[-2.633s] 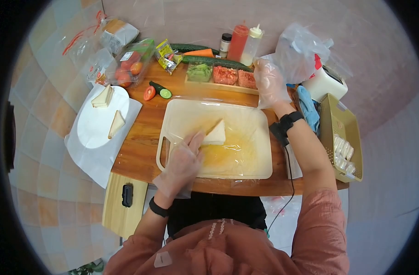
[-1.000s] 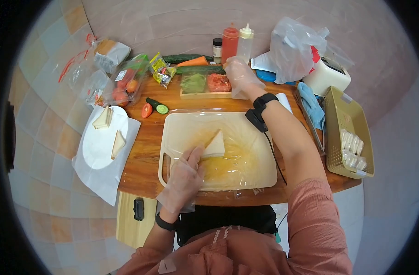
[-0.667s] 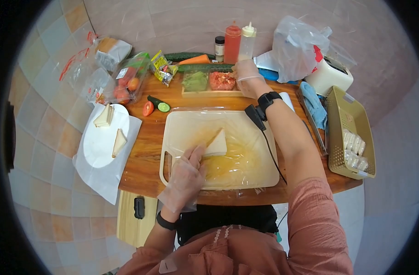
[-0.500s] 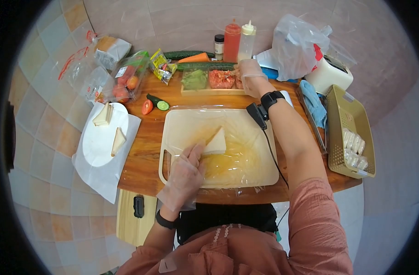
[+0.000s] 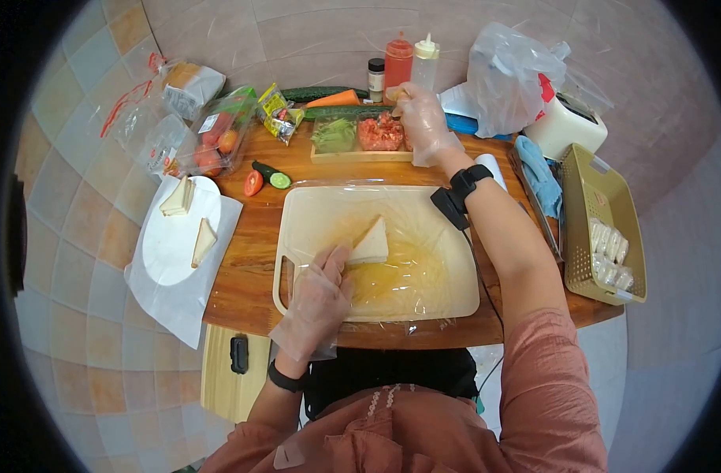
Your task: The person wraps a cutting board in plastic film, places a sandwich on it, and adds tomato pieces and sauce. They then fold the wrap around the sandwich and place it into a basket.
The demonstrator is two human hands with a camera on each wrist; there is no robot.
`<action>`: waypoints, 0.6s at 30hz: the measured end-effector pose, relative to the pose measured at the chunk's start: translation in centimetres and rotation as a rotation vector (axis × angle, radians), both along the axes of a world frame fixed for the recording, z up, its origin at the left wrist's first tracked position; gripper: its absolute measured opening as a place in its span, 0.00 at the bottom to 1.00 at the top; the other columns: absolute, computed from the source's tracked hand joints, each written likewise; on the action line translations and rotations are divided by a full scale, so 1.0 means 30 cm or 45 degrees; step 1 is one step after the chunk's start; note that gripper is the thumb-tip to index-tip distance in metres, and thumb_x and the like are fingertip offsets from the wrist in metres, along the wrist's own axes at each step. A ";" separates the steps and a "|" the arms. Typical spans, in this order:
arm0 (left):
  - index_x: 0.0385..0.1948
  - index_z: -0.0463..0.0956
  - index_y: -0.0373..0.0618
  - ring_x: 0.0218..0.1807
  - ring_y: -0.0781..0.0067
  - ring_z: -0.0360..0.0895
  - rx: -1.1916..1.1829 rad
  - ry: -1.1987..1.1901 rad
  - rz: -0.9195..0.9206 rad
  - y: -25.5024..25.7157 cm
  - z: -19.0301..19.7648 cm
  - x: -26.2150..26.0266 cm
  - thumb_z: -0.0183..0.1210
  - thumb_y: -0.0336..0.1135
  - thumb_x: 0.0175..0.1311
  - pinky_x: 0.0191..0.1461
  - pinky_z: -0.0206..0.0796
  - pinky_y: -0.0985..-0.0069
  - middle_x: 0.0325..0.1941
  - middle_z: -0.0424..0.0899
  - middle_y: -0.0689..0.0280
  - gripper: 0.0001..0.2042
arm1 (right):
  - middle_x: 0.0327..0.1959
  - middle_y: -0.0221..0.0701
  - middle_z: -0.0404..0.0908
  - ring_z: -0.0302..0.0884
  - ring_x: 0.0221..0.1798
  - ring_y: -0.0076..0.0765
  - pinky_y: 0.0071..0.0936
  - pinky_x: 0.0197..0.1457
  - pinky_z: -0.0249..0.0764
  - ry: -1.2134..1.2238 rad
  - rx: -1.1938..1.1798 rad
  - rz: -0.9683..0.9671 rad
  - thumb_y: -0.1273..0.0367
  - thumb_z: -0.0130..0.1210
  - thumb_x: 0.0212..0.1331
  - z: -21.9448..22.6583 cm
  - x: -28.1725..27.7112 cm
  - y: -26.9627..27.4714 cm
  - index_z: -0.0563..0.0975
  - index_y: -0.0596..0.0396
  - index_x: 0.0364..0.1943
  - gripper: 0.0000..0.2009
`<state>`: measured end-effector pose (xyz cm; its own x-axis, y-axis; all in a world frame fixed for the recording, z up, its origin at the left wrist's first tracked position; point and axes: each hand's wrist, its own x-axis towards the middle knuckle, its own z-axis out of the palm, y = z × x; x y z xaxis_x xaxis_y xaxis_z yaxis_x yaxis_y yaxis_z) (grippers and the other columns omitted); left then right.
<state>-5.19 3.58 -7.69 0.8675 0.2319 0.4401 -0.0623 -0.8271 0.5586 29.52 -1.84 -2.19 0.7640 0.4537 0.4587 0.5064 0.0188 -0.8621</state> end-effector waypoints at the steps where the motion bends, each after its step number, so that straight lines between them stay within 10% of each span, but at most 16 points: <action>1: 0.63 0.71 0.35 0.51 0.40 0.81 -0.011 0.002 -0.002 0.000 0.001 0.000 0.57 0.24 0.64 0.55 0.75 0.56 0.56 0.80 0.44 0.23 | 0.32 0.31 0.80 0.71 0.28 0.24 0.21 0.32 0.67 -0.060 -0.035 0.040 0.70 0.50 0.72 0.011 -0.021 -0.007 0.82 0.60 0.47 0.11; 11: 0.63 0.71 0.35 0.50 0.40 0.81 0.027 -0.026 0.002 0.000 0.003 0.000 0.58 0.23 0.63 0.54 0.76 0.56 0.56 0.80 0.43 0.24 | 0.46 0.46 0.85 0.81 0.47 0.49 0.36 0.58 0.74 -0.651 -0.549 -0.091 0.72 0.48 0.70 -0.016 -0.087 -0.021 0.80 0.64 0.51 0.13; 18: 0.63 0.71 0.34 0.51 0.39 0.81 0.016 -0.002 -0.002 -0.001 0.001 0.002 0.57 0.24 0.63 0.55 0.76 0.56 0.57 0.80 0.43 0.23 | 0.42 0.44 0.86 0.82 0.47 0.47 0.35 0.57 0.74 -0.474 -0.396 -0.090 0.73 0.47 0.69 0.028 -0.063 -0.032 0.80 0.64 0.51 0.14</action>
<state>-5.12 3.56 -7.65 0.8670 0.2250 0.4446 -0.0646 -0.8339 0.5481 27.64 -2.81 -1.35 0.6078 0.5656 0.5574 0.7720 -0.2564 -0.5817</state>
